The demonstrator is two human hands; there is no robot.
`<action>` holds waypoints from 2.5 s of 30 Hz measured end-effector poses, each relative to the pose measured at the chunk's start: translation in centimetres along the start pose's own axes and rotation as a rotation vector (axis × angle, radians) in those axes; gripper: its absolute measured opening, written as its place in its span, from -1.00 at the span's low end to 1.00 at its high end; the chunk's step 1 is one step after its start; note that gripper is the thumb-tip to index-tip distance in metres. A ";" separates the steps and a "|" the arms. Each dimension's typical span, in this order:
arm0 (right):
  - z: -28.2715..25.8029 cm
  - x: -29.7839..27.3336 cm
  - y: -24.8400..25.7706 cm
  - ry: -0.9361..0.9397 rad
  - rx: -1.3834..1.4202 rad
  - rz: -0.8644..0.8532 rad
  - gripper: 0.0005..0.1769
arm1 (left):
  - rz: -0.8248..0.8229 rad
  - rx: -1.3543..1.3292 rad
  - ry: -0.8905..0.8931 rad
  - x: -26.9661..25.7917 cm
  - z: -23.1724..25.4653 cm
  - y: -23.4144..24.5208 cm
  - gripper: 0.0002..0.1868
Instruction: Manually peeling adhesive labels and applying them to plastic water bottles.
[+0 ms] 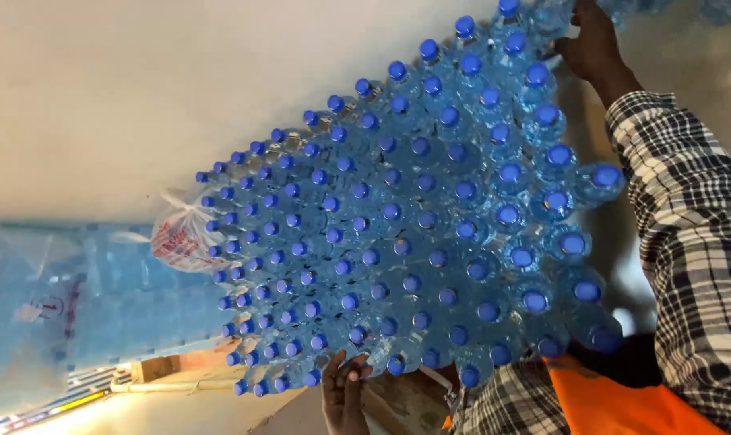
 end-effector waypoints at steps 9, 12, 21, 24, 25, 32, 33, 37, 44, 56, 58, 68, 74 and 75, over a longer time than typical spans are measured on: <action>20.3 -20.2 12.6 -0.244 1.073 0.544 -0.72 | -0.085 0.069 -0.169 1.7 0.3 -0.9 -0.51; 20.5 -34.6 19.7 -0.185 -0.254 0.862 -0.65 | -0.198 -0.013 -0.276 3.6 -1.4 -0.8 -0.51; 12.6 -39.5 17.2 -0.763 -0.453 0.387 -0.26 | -0.349 0.070 -0.338 2.0 5.6 -5.3 -0.60; 11.7 -38.9 16.1 -0.901 -0.611 0.311 -0.36 | -0.356 0.071 -0.318 1.6 6.0 -5.1 -0.62; 13.1 -38.5 15.9 -0.897 -0.610 0.307 -0.36 | -0.350 0.071 -0.318 1.6 5.9 -4.7 -0.62; 17.2 -39.6 16.7 -0.893 -0.447 0.407 -0.98 | -0.314 -0.027 -0.328 1.6 5.8 -2.3 -0.67; 16.8 -39.9 17.0 -0.839 -0.417 0.429 -0.95 | -0.306 -0.022 -0.328 1.6 6.1 -2.1 -0.68; 10.6 -40.7 19.7 -0.340 -0.370 0.487 -0.81 | -0.290 -0.031 -0.323 0.9 8.8 -2.7 -0.69; -27.6 -42.3 16.4 0.170 0.243 -0.186 -0.63 | -0.678 -0.031 -0.853 -3.3 17.5 -12.5 -0.77; -42.5 -50.5 7.4 0.095 0.548 -0.044 -0.57 | -0.907 -0.684 -0.498 -8.1 17.3 -11.1 -0.62; -42.6 -51.7 6.1 0.091 0.620 -0.017 -0.52 | -0.811 -0.731 -0.539 -7.8 17.1 -9.1 -0.66; -44.3 -55.7 1.4 0.093 0.493 -0.109 -0.71 | -0.786 -0.456 -0.900 -9.8 18.2 -1.9 -0.57; -47.5 -57.5 1.0 0.202 0.320 -0.050 -0.74 | -0.591 -0.516 -0.863 -9.1 16.9 -0.6 -0.77; -48.5 -57.8 1.2 0.230 0.181 -0.033 -0.73 | -0.490 -0.423 -0.917 -8.7 16.6 -0.4 -0.82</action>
Point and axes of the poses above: each hand's wrist, its own x-axis towards the middle knuckle, its own y-axis out of the back of the hand, z = x × y, the point moved 5 cm from there along x, towards the middle knuckle, and after that the axes turned 7 degrees about -y, right-handed, at the moved point
